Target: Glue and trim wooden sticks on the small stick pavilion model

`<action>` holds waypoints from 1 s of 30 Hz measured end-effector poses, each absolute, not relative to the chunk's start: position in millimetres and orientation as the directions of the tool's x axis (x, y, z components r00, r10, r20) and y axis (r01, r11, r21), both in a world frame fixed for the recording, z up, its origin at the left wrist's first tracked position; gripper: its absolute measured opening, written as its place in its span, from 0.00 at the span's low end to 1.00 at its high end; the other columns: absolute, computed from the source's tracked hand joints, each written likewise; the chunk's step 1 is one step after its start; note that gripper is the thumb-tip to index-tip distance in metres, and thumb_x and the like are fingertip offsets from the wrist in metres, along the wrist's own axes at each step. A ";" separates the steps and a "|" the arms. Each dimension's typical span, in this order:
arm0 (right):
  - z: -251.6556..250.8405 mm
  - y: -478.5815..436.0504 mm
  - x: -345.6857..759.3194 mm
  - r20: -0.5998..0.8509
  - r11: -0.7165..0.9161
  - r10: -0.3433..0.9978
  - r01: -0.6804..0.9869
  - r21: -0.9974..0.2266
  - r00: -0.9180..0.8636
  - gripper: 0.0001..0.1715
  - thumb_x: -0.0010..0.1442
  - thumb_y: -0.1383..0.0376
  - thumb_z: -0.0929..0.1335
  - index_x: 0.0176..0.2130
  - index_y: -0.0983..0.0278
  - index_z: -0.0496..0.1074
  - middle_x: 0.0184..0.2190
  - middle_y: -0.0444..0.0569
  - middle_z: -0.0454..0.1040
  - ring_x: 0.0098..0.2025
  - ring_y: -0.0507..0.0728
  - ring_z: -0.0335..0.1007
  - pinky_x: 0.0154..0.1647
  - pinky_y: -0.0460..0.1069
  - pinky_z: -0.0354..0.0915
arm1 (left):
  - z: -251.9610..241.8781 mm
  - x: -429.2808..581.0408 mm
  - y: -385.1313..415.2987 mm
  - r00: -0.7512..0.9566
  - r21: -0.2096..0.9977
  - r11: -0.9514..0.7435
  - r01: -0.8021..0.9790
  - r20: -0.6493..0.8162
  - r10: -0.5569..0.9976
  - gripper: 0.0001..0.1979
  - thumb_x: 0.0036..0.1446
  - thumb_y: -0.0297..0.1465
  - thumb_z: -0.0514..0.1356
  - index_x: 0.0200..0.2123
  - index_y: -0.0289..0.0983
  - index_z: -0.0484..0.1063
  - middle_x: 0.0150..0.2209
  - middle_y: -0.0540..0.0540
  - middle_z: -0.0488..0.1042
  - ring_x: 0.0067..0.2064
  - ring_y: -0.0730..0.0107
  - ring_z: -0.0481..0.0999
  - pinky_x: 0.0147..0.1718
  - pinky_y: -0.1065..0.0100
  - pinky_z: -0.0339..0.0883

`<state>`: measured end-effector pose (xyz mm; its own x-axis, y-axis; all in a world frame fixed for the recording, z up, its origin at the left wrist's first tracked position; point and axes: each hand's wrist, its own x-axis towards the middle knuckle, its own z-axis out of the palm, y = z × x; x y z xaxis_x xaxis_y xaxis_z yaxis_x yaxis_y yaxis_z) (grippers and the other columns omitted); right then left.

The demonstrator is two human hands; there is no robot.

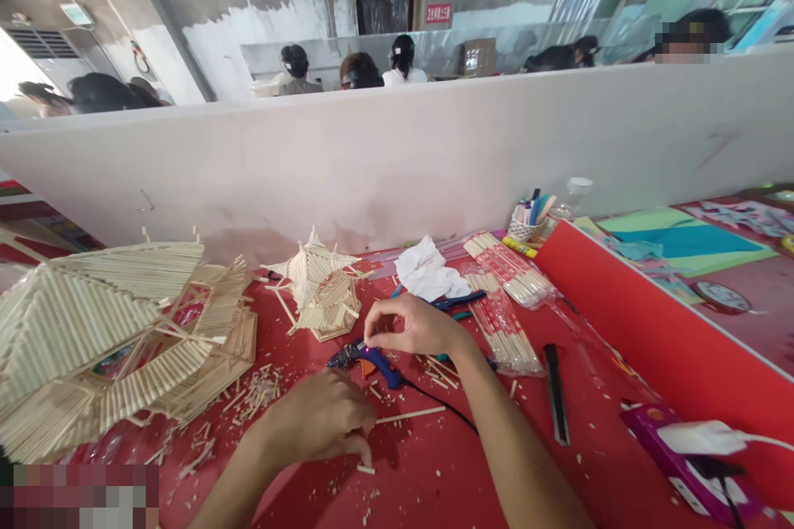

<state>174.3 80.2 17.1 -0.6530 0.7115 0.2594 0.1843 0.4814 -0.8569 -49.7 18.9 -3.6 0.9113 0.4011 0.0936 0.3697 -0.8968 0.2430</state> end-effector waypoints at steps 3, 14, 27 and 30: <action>14.2 83.3 176.9 0.242 0.488 0.700 0.202 -0.849 -0.672 0.03 0.60 0.64 0.73 0.36 0.62 0.78 0.34 0.45 0.80 0.36 0.53 0.76 0.39 0.48 0.69 | -4.6 -55.0 18.1 0.898 0.267 -0.868 0.418 0.024 0.439 0.10 0.57 0.42 0.68 0.27 0.45 0.80 0.21 0.51 0.78 0.24 0.66 0.77 0.22 0.68 0.59; 7.1 87.2 181.6 0.184 0.449 0.673 0.198 -0.871 -0.717 0.03 0.60 0.65 0.73 0.36 0.62 0.80 0.33 0.46 0.81 0.36 0.54 0.77 0.41 0.49 0.70 | 7.9 -55.8 26.1 0.736 0.121 -0.775 0.620 0.253 0.628 0.07 0.62 0.32 0.63 0.32 0.37 0.75 0.26 0.49 0.78 0.25 0.66 0.76 0.22 0.68 0.63; 9.3 84.7 174.4 0.217 0.436 0.720 0.187 -0.880 -0.659 0.01 0.57 0.67 0.74 0.33 0.62 0.78 0.31 0.44 0.79 0.33 0.52 0.75 0.36 0.47 0.68 | 11.0 -51.9 27.3 0.635 0.170 -0.848 0.502 0.594 0.495 0.09 0.67 0.25 0.56 0.46 0.36 0.74 0.37 0.45 0.81 0.34 0.71 0.81 0.33 0.69 0.76; 9.7 84.4 173.6 0.241 0.464 0.706 0.178 -0.868 -0.665 0.01 0.58 0.67 0.74 0.33 0.62 0.78 0.31 0.44 0.79 0.34 0.52 0.74 0.37 0.47 0.67 | 9.7 -51.6 27.5 0.611 0.155 -0.849 0.505 0.631 0.478 0.10 0.66 0.22 0.55 0.44 0.36 0.75 0.36 0.46 0.82 0.32 0.73 0.81 0.33 0.71 0.75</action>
<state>173.6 84.4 9.7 -0.6655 0.7063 0.2415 0.1781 0.4644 -0.8675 -51.6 27.5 9.7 0.6106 0.4783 0.6312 0.5047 -0.8492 0.1552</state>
